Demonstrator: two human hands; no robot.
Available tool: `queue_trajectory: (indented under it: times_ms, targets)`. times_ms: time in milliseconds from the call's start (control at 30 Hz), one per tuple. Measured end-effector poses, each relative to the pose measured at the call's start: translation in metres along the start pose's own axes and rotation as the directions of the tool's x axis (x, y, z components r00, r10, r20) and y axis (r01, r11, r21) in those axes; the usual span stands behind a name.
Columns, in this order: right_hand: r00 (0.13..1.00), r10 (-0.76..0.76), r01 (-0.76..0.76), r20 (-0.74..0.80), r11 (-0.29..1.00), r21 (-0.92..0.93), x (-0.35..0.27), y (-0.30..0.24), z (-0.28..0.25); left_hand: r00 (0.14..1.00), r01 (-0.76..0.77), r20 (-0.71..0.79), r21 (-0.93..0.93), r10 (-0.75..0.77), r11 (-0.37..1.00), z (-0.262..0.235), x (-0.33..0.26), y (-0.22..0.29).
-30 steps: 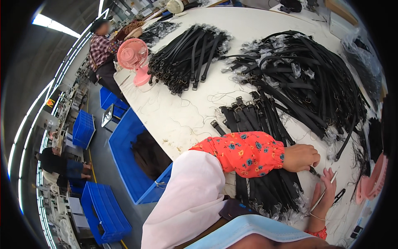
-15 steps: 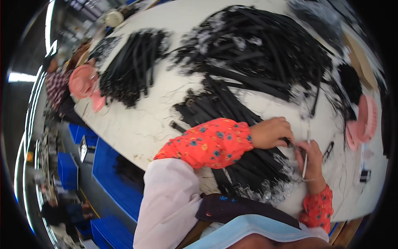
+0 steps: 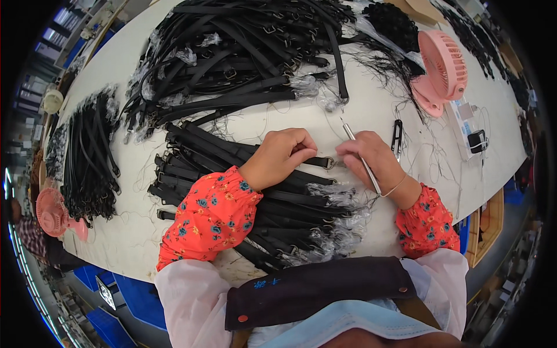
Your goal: The person uses a metal tool to manipulate and attach small components to the ends of black straps. They repeatedly pick up straps, insert the tool into the strap ends, and adjust the components before placing the finished items aside.
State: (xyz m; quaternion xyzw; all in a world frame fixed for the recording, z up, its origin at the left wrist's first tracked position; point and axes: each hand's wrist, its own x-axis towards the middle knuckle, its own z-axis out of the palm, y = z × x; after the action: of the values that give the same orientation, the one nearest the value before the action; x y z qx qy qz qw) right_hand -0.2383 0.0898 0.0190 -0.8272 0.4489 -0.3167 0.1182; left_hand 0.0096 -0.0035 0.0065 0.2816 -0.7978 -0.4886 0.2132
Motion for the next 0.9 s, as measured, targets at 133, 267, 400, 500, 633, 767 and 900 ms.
queue_trajectory:
  times_ms: [133, 267, 400, 500, 633, 767, 900]
  targets:
    - [0.942, 0.332, -0.239, -0.048, 0.766, 0.596, -0.003, -0.011, 0.009, 1.0, 0.008, -0.012, -0.031, -0.008, 0.999, -0.002, 0.0, 0.001]
    - [0.897, 0.391, -0.365, 0.208, 0.387, 0.847, -0.005, -0.013, 0.005, 1.0, -0.014, -0.006, -0.008, 0.014, 1.0, -0.001, 0.001, 0.002]
    - [0.845, 0.413, -0.494, 0.34, 0.362, 0.79, -0.003, -0.012, 0.005, 1.0, -0.001, 0.011, -0.041, 0.002, 0.999, -0.001, 0.003, 0.003]
    - [0.814, 0.46, -0.538, 0.356, 0.363, 0.761, 0.0, -0.015, 0.005, 1.0, -0.015, 0.008, -0.034, 0.016, 0.999, -0.001, 0.002, 0.005]
    - [0.794, 0.482, -0.566, 0.37, 0.366, 0.739, 0.002, -0.015, 0.005, 1.0, -0.01, 0.015, -0.027, 0.011, 1.0, -0.001, 0.002, 0.005]
    - [0.794, 0.487, -0.565, 0.364, 0.369, 0.738, 0.001, -0.014, 0.006, 0.999, -0.041, 0.004, -0.027, 0.041, 0.999, 0.0, 0.002, 0.005]
    - [0.788, 0.491, -0.572, 0.372, 0.358, 0.738, 0.002, -0.015, 0.006, 0.999, -0.051, -0.003, -0.035, 0.051, 0.998, 0.001, 0.002, 0.003]
